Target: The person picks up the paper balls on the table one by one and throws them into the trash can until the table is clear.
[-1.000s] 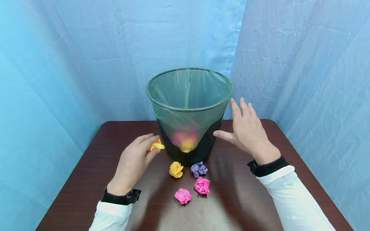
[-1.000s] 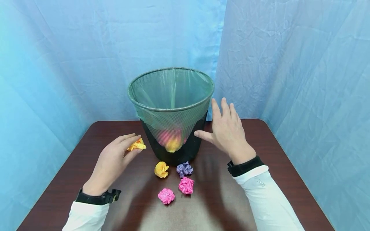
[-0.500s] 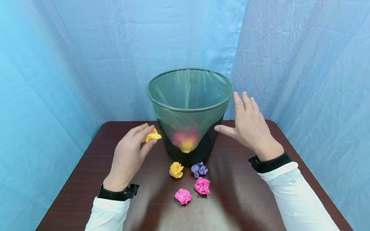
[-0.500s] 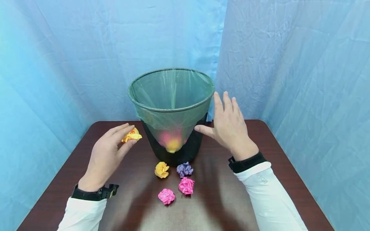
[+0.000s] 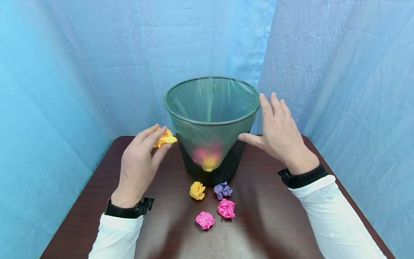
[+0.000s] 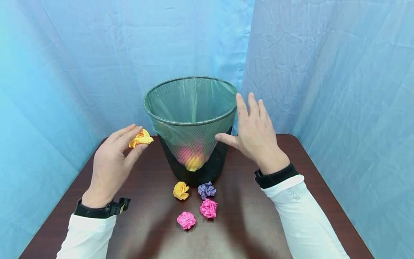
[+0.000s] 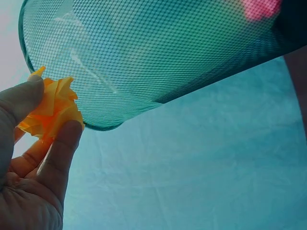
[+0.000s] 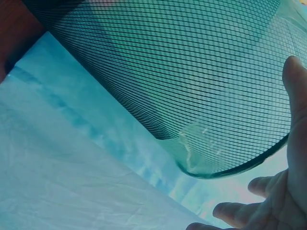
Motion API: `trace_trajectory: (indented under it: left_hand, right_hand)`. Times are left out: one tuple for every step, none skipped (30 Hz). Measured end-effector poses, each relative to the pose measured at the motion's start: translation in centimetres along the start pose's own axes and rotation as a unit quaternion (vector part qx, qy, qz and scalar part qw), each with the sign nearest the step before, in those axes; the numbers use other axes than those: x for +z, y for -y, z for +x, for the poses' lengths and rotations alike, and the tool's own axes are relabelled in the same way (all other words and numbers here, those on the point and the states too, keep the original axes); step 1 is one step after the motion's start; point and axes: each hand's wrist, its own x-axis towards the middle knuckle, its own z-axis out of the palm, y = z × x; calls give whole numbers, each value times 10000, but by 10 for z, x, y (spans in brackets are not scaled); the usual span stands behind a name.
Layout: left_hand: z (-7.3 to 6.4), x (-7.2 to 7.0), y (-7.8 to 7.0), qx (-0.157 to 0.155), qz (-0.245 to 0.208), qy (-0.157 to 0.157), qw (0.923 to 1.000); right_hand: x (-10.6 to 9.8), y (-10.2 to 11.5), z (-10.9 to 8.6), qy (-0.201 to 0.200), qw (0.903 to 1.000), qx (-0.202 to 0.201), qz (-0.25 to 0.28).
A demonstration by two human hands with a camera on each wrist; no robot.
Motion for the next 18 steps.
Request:
trace_trajectory:
  left_hand:
    - [2,-1,-1,12,-2,-37,10000]
    - [4,-2,-1,23,-4,-80,10000]
    - [7,-3,-2,37,-5,-117,9999]
    - [8,-3,-2,51,16,-139,9999]
    - [10,-4,-2,68,38,-153,9999]
    - [12,-5,-3,89,39,-183,9998]
    - [14,-6,-3,109,33,-213,9997]
    - [16,-6,-4,126,56,-221,9997]
    - [18,-7,-4,146,51,-243,9996]
    - [19,-7,-5,162,48,-260,9995]
    - [21,-8,-5,178,49,-275,9995]
    - [23,-8,-6,189,22,-313,9993]
    - [24,-9,-7,195,18,-332,9993]
    - [26,-9,-7,200,20,-350,9992]
    - [28,-10,-8,208,-18,-390,9990]
    - [29,-10,-8,212,4,-392,9990]
    - [31,-11,-9,219,11,-403,9989]
    - [33,-11,-10,227,-26,-440,9988]
  right_hand:
    - [-1,1,1,-7,10000,-23,-15]
    - [-1,2,2,-12,10000,-43,-27]
    - [-2,3,3,-18,10000,-65,-48]
    - [-2,4,4,-21,9999,-87,-65]
    - [-3,5,5,-42,9999,-117,-88]
    - [-3,5,5,-50,9998,-135,-102]
    - [-3,6,6,-47,9999,-133,-98]
    - [-3,7,6,-43,9999,-135,-96]
    - [-4,8,7,-38,9999,-136,-93]
    - [-4,8,7,-25,9999,-132,-84]
    - [-4,9,8,-24,9998,-148,-93]
    - [-4,10,8,-18,9998,-160,-91]
    - [-4,10,8,-15,9998,-175,-90]
    - [-5,11,9,-20,9997,-203,-98]
    - [-5,12,9,-12,9997,-219,-90]
    - [-5,12,9,-6,9997,-238,-92]
    - [-5,13,9,8,9997,-244,-88]
    - [-5,13,10,26,9997,-237,-77]
